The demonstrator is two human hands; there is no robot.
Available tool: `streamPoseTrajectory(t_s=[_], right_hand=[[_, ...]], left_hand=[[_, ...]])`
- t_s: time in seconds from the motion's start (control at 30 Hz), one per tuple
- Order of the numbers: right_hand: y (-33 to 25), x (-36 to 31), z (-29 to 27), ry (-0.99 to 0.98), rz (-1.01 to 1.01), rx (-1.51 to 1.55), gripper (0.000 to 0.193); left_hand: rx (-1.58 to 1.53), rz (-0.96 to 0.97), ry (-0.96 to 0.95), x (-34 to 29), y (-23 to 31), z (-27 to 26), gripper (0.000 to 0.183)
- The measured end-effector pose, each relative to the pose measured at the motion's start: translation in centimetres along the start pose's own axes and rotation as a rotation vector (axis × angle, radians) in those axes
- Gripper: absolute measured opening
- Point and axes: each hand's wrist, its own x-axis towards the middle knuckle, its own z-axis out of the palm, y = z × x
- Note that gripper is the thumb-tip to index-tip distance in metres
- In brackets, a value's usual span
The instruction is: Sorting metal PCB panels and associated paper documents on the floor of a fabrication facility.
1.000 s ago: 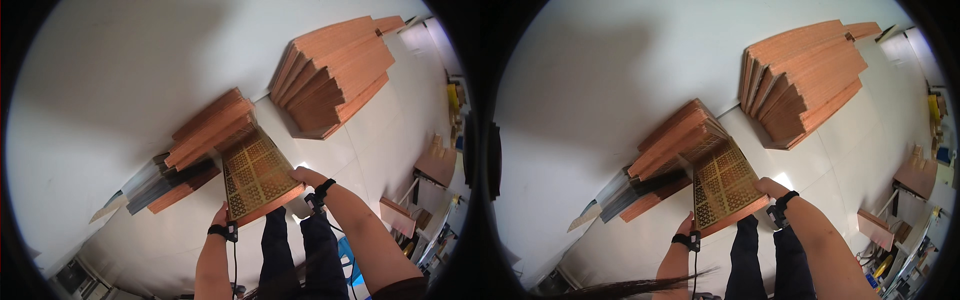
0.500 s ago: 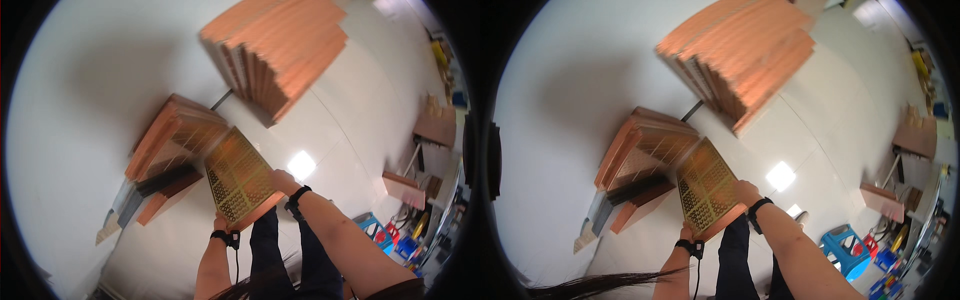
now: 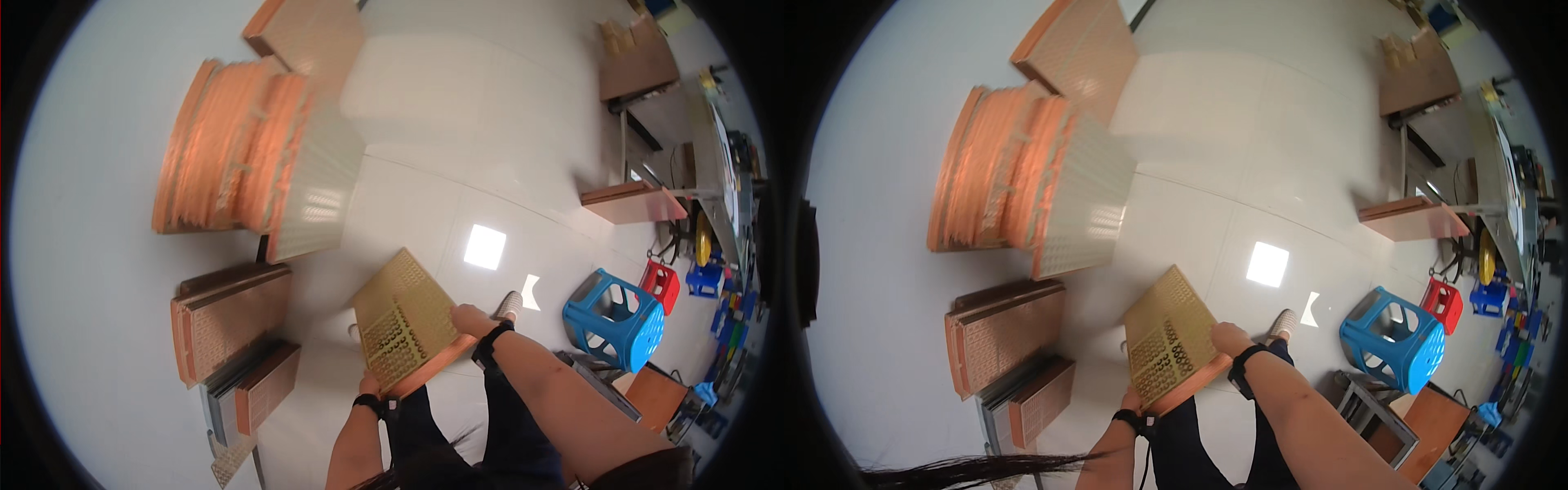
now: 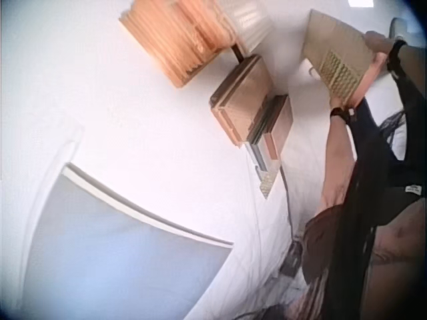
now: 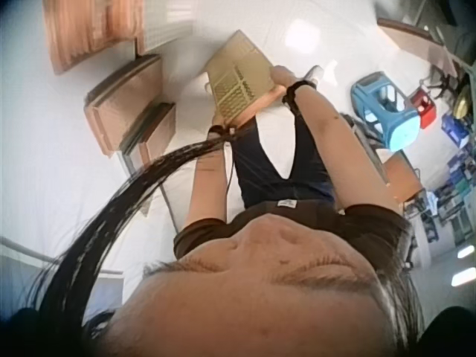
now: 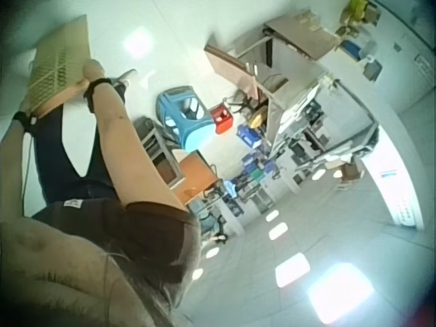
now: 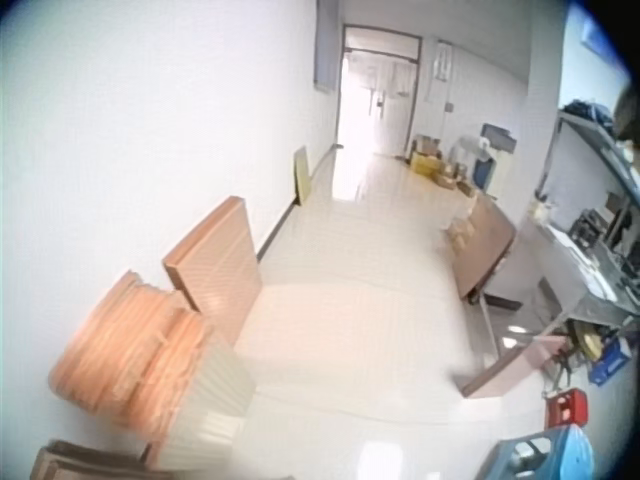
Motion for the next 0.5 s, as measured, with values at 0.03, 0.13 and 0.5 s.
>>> streamPoseTrajectory(t_s=[0.03,0.13,0.5], right_hand=[[3.3,-0.6,-0.1,0.017,0.024,0.016,0.022],[16.2,-2.2,1.1,0.078,0.102,0.025,0.021],[38.1,-9.3,-3.8,0.101,0.119,0.065,0.02]], left_hand=[[0.021,0.004,-0.001,0.0,-0.2,2.4,0.062],[0.255,0.013,-0.01,-1.7,0.5,13.0,0.063],[1.205,0.217,-0.003,-0.4,-0.3,33.4,0.062]])
